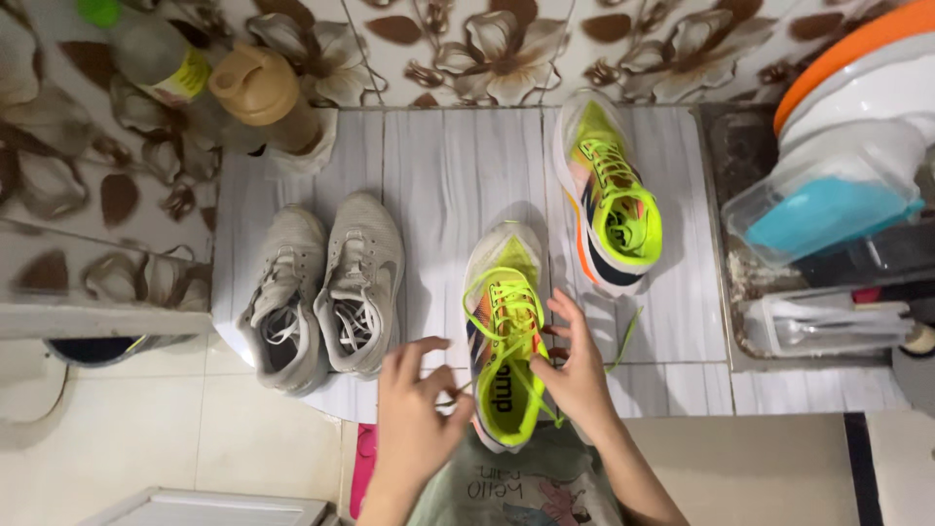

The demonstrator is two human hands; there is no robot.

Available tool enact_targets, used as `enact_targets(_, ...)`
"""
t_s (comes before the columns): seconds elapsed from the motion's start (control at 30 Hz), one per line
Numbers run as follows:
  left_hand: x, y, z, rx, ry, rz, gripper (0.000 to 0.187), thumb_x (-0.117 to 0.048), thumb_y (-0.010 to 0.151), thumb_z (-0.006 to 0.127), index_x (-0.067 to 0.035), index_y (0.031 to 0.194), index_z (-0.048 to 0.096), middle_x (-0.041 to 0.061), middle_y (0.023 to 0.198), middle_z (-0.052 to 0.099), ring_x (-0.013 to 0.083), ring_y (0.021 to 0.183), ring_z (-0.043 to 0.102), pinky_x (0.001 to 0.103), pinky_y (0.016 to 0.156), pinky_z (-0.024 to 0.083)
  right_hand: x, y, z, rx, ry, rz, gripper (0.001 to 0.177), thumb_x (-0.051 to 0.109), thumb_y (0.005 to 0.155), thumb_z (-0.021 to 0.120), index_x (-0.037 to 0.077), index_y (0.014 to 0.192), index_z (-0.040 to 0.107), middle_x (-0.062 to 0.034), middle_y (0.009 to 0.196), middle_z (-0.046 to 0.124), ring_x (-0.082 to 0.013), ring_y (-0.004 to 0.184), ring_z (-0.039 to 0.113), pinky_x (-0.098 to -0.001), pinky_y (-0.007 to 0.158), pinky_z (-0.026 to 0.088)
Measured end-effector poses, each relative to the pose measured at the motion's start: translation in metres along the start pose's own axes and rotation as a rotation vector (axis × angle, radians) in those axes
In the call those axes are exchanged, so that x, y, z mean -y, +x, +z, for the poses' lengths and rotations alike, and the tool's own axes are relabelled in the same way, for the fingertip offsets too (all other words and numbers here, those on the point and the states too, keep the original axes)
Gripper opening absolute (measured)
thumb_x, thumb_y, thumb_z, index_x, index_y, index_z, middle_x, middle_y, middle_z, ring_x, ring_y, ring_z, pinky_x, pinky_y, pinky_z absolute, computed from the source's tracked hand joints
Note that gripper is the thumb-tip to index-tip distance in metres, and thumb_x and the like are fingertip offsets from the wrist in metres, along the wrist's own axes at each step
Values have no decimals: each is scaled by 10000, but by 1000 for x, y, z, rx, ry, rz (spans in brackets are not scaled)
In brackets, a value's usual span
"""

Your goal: The person repeatedly threads a neon green shoelace through the eyelets of a single neon green and white sneaker, then ties and unties the laces multiple times. A pair of white sneakers and the matching sneaker remain on the tiled surface nearby.

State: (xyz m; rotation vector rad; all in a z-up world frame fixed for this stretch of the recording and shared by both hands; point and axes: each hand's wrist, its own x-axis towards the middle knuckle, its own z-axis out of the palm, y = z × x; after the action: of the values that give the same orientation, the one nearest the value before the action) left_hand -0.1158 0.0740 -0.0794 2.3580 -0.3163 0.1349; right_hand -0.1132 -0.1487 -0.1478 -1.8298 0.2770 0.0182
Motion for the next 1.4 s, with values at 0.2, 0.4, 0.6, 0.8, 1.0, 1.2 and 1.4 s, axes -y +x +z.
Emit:
enact_targets(0.2, 12, -15, 4, 240, 213, -471, 163, -232, 693, 796, -86, 731, 736, 23, 1157, 690, 294, 1093, 591, 467, 944, 459, -17, 3, -3, 55, -18, -103, 876, -53, 765, 744, 121, 1539, 373, -118, 1440, 575, -201, 1164, 622, -283, 791, 548)
enact_targets(0.4, -8, -5, 42, -78, 1, -133, 325, -148, 711, 760, -111, 1034, 760, 69, 1089, 691, 318, 1011, 613, 451, 907, 490, -30, 12, -13, 124, 40, -117, 920, -21, 754, 795, 118, 1546, 348, -120, 1427, 574, -173, 1114, 621, -263, 754, 533)
enact_targets(0.6, -22, 30, 98, -74, 112, 8, 184, -194, 750, 801, -156, 930, 795, 8, 932, 719, 310, 901, 589, 443, 761, 463, -48, 15, -13, 133, 20, -16, 644, -48, 738, 775, 81, 1303, 495, -58, 1037, 593, -116, 732, 568, -254, 604, 503)
enact_targets(0.8, -22, 36, 107, -52, 116, 9, 121, -198, 733, 801, -137, 835, 779, 10, 903, 692, 305, 910, 576, 437, 764, 441, -63, 17, -14, 161, 83, -7, 297, -51, 767, 752, 49, 919, 517, 15, 743, 565, -39, 645, 535, -217, 560, 449)
enact_targets(1.0, -30, 23, 80, -45, 139, 30, 120, -191, 675, 805, -120, 722, 721, 20, 972, 640, 291, 968, 555, 444, 806, 423, -61, 12, -11, 94, 178, 40, 259, -76, 805, 722, 44, 785, 493, 27, 665, 517, -31, 563, 473, -220, 483, 365)
enact_targets(1.2, -32, -4, 37, 129, 176, -74, 118, -175, 598, 794, -118, 682, 733, 42, 945, 641, 290, 952, 568, 446, 834, 432, -49, 14, -22, 83, 230, 140, 240, -54, 825, 688, 55, 776, 480, 24, 619, 525, -42, 442, 495, -231, 385, 361)
enact_targets(1.4, -25, -9, 13, 594, 222, -409, 124, -251, 699, 804, -162, 785, 788, 13, 978, 686, 249, 986, 624, 429, 880, 476, -40, 17, -23, 152, 257, 195, 237, -7, 863, 701, 59, 795, 483, 18, 620, 541, -45, 442, 513, -237, 377, 402)
